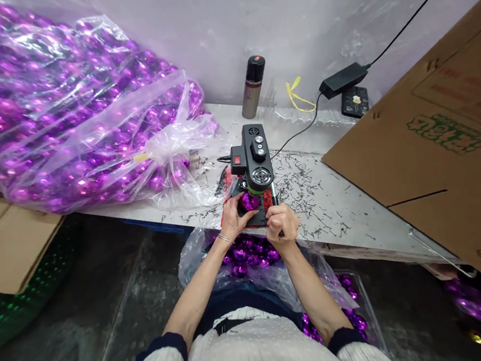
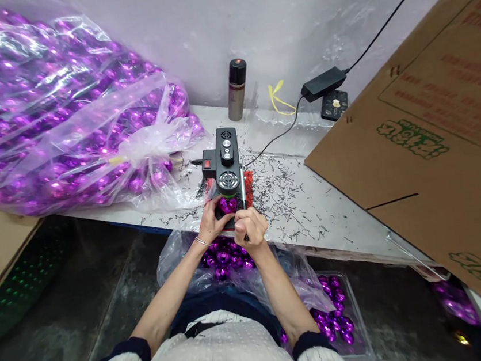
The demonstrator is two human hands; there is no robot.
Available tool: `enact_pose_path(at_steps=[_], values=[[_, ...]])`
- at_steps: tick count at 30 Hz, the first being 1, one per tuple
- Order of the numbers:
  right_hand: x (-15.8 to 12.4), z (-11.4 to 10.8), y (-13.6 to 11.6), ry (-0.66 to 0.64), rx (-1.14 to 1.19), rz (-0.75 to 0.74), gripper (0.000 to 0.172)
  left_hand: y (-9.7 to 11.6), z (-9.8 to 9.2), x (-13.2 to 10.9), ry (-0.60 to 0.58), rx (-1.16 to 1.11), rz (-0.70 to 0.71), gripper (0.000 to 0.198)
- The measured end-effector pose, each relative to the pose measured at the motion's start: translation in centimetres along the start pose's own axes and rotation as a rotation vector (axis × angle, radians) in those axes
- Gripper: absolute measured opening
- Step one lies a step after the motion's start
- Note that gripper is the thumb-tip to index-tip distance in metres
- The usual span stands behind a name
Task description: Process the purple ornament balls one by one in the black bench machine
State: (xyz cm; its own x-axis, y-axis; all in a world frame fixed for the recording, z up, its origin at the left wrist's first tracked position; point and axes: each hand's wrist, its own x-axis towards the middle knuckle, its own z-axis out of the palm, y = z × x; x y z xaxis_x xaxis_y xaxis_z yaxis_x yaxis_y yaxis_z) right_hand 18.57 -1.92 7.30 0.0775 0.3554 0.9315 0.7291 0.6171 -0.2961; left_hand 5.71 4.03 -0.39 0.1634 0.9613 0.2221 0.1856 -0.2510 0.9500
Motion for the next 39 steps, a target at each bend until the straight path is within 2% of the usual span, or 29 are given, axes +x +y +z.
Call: enact_pose_path(at_steps=[4,7,15,18,24,26,29,30,32,35,37,39], values=[[-0.8,0.3,0.1,0.018,0.015,0.023,0.029,-1.4,0.1,0.0,-0.024,0.216,0.153,0.066],[-1.0,0.5,0.1,0.024,0.032,0.02,0.03,-2.0,0.2,0.0,-0.012,0.287,0.226,0.064],[-1.1,0.8,0.5,0.005,-0.024,-0.075,0.032,-2.2,0.1,0.0,-0.012,0.306,0.23,0.063],[0.5,0.5,-0.3,0.044,-0.01,-0.014,0.032,-2.3,0.1,0.2,-0.02,0.295,0.223,0.064],[6.2,-0.5,-2.6,0.017,-0.033,0.276,0.034,-1.6,0.0,0.5,-0.012,0.283,0.221,0.067],[7.0,-0.6,-2.9,0.002,-0.03,0.301,0.036,-1.0,-0.4,-0.7,0.034,0.278,0.238,0.068],[6.7,-0.8,-2.9,0.001,-0.01,0.266,0.035,-0.9,-1.6,-4.7,0.049,0.299,0.305,0.07],[6.5,-0.8,-2.9,-0.001,-0.004,0.254,0.034,-1.2,-1.9,-6.5,-0.001,0.316,0.336,0.07],[5.9,-0.8,-2.7,-0.005,0.006,0.238,0.032,-2.5,-2.3,-10.0,-0.177,0.36,0.369,0.069],[5.4,-0.7,-2.5,0.002,0.015,0.236,0.031,-4.5,-2.2,-13.7,-0.377,0.464,0.257,0.065],[5.3,-0.7,-2.5,0.008,0.023,0.235,0.032,-4.7,-2.2,-14.0,-0.402,0.476,0.233,0.058],[5.1,-0.6,-2.4,0.01,0.029,0.233,0.031,-3.7,-2.7,-12.1,-0.343,0.424,0.31,0.041]])
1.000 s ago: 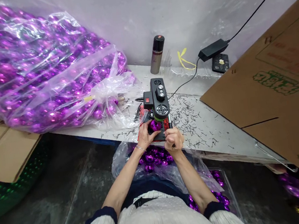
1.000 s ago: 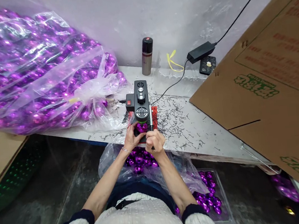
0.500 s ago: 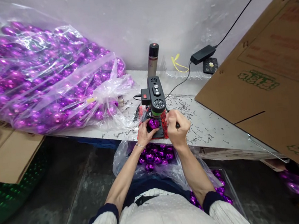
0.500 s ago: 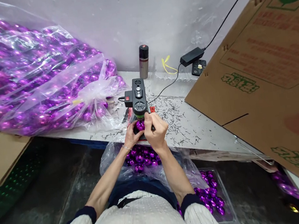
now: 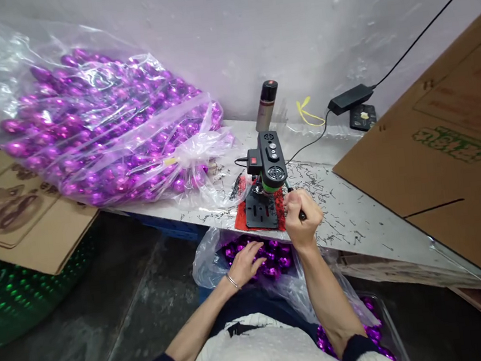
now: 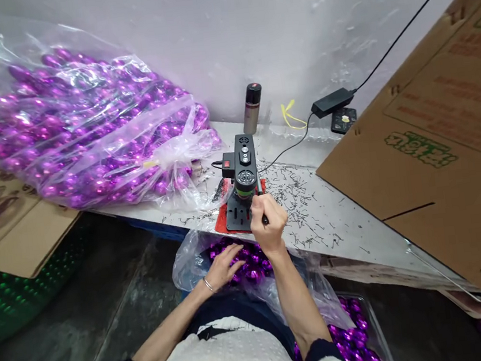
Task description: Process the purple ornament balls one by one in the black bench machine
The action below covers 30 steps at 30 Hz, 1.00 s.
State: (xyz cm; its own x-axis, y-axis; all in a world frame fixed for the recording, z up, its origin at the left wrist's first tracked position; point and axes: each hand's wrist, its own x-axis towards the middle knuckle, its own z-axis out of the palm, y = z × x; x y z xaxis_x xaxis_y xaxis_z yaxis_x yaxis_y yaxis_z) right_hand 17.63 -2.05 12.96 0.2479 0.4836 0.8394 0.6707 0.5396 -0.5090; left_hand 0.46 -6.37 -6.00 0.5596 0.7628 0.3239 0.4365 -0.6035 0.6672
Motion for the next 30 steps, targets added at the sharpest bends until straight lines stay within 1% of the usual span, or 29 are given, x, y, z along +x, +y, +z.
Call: enact_pose_path(at_steps=[2,3,4,5,6,8,10,12,14,17,19,21,23,26,27,28,30], values=[[-0.1,0.0,0.0,0.001,0.001,-0.002,0.031,-0.4,-3.0,3.6,0.148,-0.011,0.065,0.027],[-0.2,0.0,0.1,0.002,-0.001,-0.004,0.031,-0.9,-4.9,6.0,0.217,0.013,0.065,0.026],[-0.3,-0.1,0.1,0.0,-0.003,-0.003,0.031,-1.6,-7.0,8.6,0.268,0.059,0.025,0.028],[-0.3,-0.1,0.2,0.0,-0.006,-0.004,0.031,-2.6,-9.1,11.4,0.283,0.125,-0.044,0.03],[-0.4,-0.1,0.2,0.0,-0.008,-0.007,0.032,-3.6,-11.1,14.0,0.251,0.211,-0.137,0.03],[-0.5,-0.1,0.3,0.004,-0.007,-0.016,0.031,-5.9,-14.7,18.7,0.121,0.417,-0.368,0.031],[-0.5,-0.1,0.4,0.007,0.001,-0.027,0.03,-8.0,-17.3,21.9,0.103,0.487,-0.452,0.033],[-0.6,0.0,0.4,0.006,0.001,-0.036,0.03,-9.4,-18.8,23.7,0.093,0.525,-0.505,0.034],[-0.7,0.0,0.4,0.006,-0.009,-0.042,0.03,-10.1,-19.5,24.4,0.067,0.553,-0.56,0.032],[-0.7,0.0,0.5,0.005,-0.012,-0.054,0.029,-10.3,-19.7,24.5,0.01,0.574,-0.613,0.031],[-0.7,-0.1,0.5,-0.004,-0.012,-0.065,0.028,-9.8,-19.6,24.2,-0.015,0.571,-0.615,0.04],[-0.6,-0.1,0.5,-0.014,-0.023,-0.076,0.028,-9.1,-19.4,23.4,0.02,0.498,-0.584,0.053],[-0.6,-0.2,0.4,-0.021,-0.035,-0.086,0.029,-8.1,-19.2,22.0,0.15,0.312,-0.529,0.06],[-0.6,-0.2,0.4,-0.026,-0.023,-0.09,0.028,-6.5,-18.3,18.7,0.404,-0.172,-0.475,0.062],[-0.6,-0.2,0.4,-0.022,-0.015,-0.088,0.028,-5.9,-17.8,17.4,0.468,-0.351,-0.476,0.063],[-0.6,-0.2,0.3,-0.015,-0.009,-0.086,0.028,-5.3,-17.2,16.1,0.512,-0.526,-0.493,0.063],[-0.5,-0.1,0.3,-0.003,-0.008,-0.085,0.029,-4.1,-15.6,13.8,0.543,-0.831,-0.568,0.06]])
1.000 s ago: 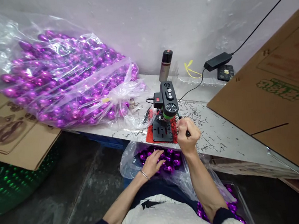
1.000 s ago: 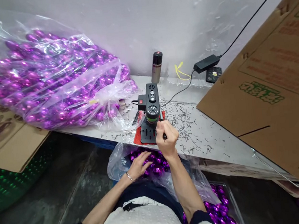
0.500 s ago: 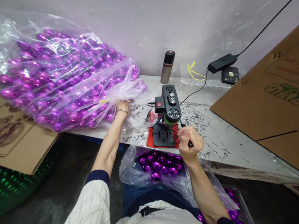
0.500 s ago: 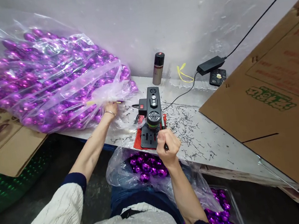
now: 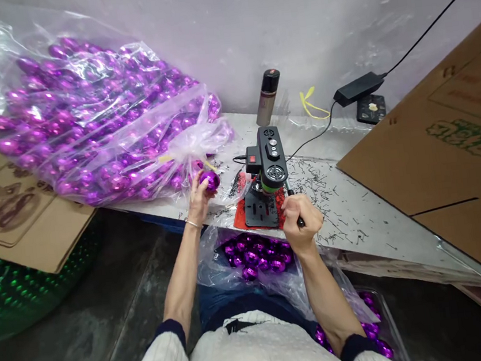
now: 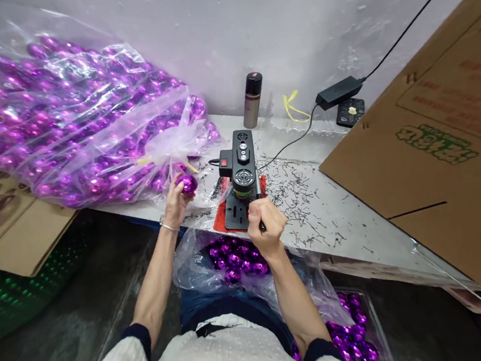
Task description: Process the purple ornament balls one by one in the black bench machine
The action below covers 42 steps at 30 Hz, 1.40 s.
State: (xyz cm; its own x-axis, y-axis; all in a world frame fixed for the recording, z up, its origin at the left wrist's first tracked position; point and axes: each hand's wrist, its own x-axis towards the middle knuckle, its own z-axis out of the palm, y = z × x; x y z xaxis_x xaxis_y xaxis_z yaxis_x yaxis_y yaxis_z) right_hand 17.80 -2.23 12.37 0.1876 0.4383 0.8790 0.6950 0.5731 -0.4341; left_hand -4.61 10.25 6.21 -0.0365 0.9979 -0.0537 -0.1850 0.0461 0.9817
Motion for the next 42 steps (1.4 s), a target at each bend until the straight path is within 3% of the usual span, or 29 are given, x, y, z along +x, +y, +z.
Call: enact_pose_path(at_steps=[3,5,13,15,18,21,24,35,42], values=[[0.0,0.0,0.0,-0.005,-0.01,-0.002,0.029,-1.7,0.6,-3.4,-0.05,-0.249,-0.211,0.051],[0.0,0.0,0.0,-0.013,-0.005,-0.002,0.029,-2.6,1.2,-4.9,-0.111,-0.327,-0.266,0.047],[0.0,0.0,0.1,-0.017,-0.03,-0.008,0.029,-5.0,4.5,-7.0,-0.229,-0.112,-0.27,0.057],[0.1,-0.1,0.1,-0.022,-0.035,-0.018,0.028,-5.5,5.5,-6.8,-0.226,-0.031,-0.195,0.064],[0.2,-0.2,0.1,-0.037,-0.022,-0.024,0.026,-6.3,6.4,-6.4,-0.207,0.214,0.033,0.063],[0.1,-0.4,0.3,-0.054,-0.014,-0.018,0.024,-6.7,6.7,-5.8,-0.223,0.508,0.283,0.052],[-0.1,-0.5,0.4,-0.064,-0.024,-0.012,0.023,-6.8,6.6,-5.3,-0.29,0.682,0.437,0.053],[0.1,-0.5,0.2,-0.063,-0.027,-0.024,0.025,-6.1,6.4,-4.3,-0.445,0.777,0.469,0.059],[0.1,-0.6,0.1,-0.08,-0.052,-0.029,0.026,-5.8,7.0,-3.6,-0.475,0.876,0.465,0.061]])
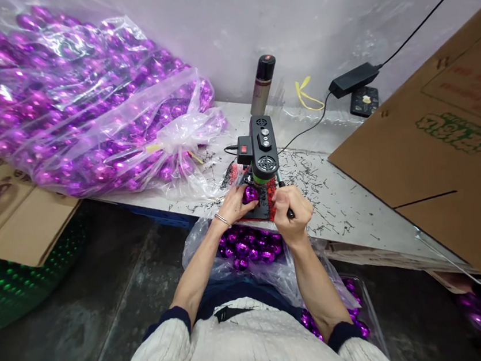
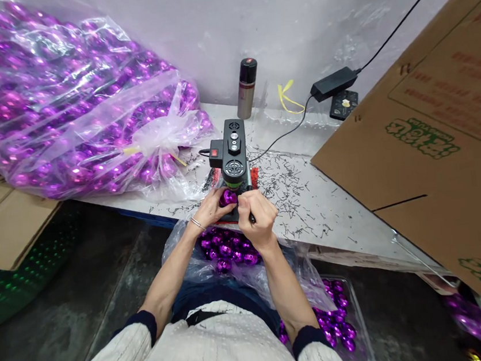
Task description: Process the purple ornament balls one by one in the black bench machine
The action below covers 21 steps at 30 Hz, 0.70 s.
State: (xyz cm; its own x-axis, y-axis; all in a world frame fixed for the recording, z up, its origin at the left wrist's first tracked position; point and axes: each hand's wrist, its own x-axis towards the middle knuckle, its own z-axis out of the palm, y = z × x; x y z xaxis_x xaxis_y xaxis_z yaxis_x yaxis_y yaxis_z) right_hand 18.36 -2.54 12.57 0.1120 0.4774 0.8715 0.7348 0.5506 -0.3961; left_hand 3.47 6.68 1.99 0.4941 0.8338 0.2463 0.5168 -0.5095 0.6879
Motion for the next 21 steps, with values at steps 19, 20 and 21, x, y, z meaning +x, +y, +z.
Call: enact_pose_path(at_steps=[19,20,21], values=[[-1.7,0.3,0.8,0.009,0.024,-0.054,0.025,-0.6,4.1,-1.8,0.192,-0.138,0.031,0.067],[-2.1,0.4,0.9,0.009,0.024,-0.049,0.025,-0.6,4.1,-1.8,0.188,-0.146,0.033,0.067],[-2.4,0.5,1.0,0.009,0.028,-0.042,0.025,-0.6,4.0,-1.9,0.185,-0.154,0.033,0.067]])
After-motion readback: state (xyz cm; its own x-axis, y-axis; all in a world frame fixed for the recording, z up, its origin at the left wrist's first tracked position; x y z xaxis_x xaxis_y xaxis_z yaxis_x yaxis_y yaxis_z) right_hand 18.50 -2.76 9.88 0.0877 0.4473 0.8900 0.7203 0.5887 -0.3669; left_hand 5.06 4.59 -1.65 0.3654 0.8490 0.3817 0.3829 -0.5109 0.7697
